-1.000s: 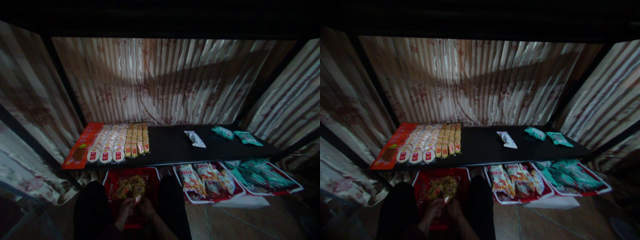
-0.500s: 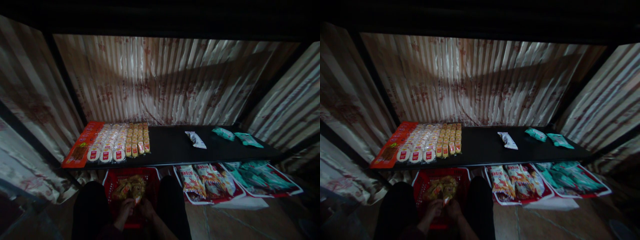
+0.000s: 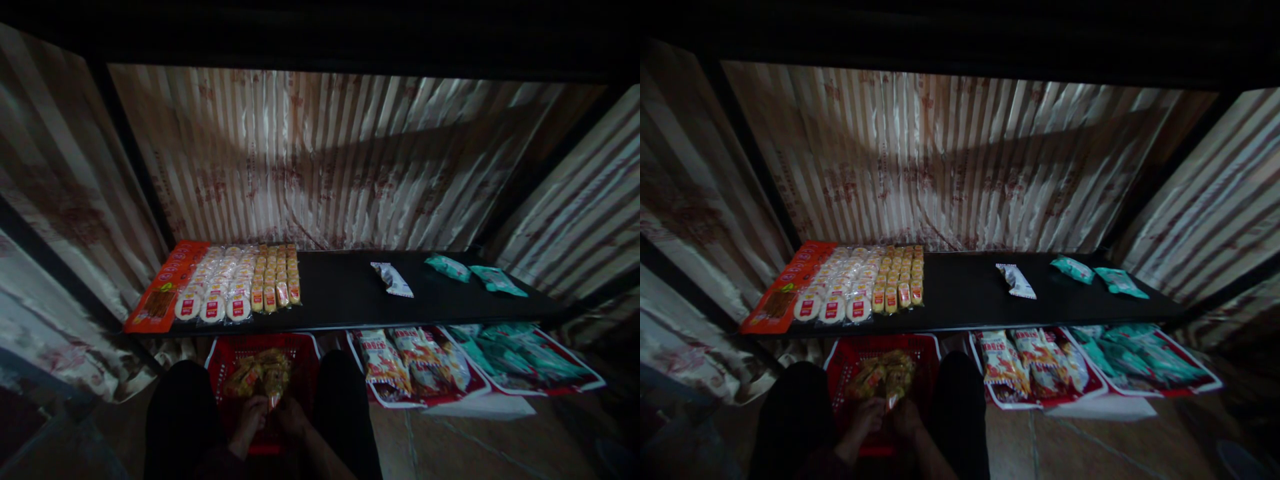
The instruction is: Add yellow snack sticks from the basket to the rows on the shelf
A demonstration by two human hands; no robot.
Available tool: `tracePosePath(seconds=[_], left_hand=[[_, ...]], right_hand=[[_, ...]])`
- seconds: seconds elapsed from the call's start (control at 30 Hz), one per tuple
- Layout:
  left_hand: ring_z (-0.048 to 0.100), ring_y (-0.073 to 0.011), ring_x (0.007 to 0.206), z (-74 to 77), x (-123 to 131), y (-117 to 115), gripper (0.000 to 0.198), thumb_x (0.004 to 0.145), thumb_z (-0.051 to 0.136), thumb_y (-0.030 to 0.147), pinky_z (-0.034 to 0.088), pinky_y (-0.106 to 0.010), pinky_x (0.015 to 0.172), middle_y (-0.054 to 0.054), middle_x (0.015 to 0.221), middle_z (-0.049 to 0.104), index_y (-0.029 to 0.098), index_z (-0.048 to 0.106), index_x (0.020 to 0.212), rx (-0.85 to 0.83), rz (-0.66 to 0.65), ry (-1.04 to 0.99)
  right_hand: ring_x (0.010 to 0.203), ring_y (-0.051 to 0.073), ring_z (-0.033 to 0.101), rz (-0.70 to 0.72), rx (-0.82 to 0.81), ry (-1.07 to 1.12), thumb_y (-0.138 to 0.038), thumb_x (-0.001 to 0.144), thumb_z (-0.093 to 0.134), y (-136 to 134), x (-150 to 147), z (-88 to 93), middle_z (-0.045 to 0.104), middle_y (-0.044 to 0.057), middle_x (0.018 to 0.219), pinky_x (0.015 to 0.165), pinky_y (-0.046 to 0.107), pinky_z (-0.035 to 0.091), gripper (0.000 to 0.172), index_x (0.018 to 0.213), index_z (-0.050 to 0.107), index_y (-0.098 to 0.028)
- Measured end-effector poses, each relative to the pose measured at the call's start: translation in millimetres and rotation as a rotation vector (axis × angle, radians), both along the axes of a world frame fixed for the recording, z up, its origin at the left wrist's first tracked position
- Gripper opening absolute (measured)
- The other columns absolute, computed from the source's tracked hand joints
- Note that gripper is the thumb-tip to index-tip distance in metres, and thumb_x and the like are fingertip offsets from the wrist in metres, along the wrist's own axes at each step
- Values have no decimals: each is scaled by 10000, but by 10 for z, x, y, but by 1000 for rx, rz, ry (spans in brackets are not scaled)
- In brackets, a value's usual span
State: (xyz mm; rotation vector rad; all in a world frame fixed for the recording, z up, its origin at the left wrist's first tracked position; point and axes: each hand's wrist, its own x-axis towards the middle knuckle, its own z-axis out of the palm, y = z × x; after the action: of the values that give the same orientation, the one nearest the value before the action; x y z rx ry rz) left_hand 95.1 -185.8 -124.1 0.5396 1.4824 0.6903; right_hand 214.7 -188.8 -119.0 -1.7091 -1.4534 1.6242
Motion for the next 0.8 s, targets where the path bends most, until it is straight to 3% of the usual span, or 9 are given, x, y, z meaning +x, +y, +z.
tracePosePath(seconds=[0.27,0.47,0.63,0.8], left_hand=[[422,-64,433,32,-31,-30,92,607,636,205,321,-199,500,68,496,513,175,561,651,25,17,4],[404,-60,422,44,-38,-27,44,623,604,159,300,-198,490,73,476,490,165,569,648,25,9,-15],[389,-54,407,54,-33,-15,46,629,593,160,294,-194,479,86,457,468,173,553,648,1,0,0],[421,-62,434,61,-34,-25,74,617,620,202,328,-203,507,79,491,488,173,561,651,13,-12,21]], right_hand=[[683,148,607,-120,-55,-13,-84,650,494,7,2,-74,677,44,729,585,200,438,174,717,641,-148],[598,112,563,-155,-79,-43,-90,665,514,22,-4,-179,639,24,660,525,180,388,114,701,609,-140],[636,132,577,-112,-54,-102,-89,662,532,12,18,-104,653,50,703,551,195,406,79,667,596,-136],[735,171,615,-88,8,-15,-177,658,580,7,3,-54,682,47,741,605,211,456,72,709,627,-159]])
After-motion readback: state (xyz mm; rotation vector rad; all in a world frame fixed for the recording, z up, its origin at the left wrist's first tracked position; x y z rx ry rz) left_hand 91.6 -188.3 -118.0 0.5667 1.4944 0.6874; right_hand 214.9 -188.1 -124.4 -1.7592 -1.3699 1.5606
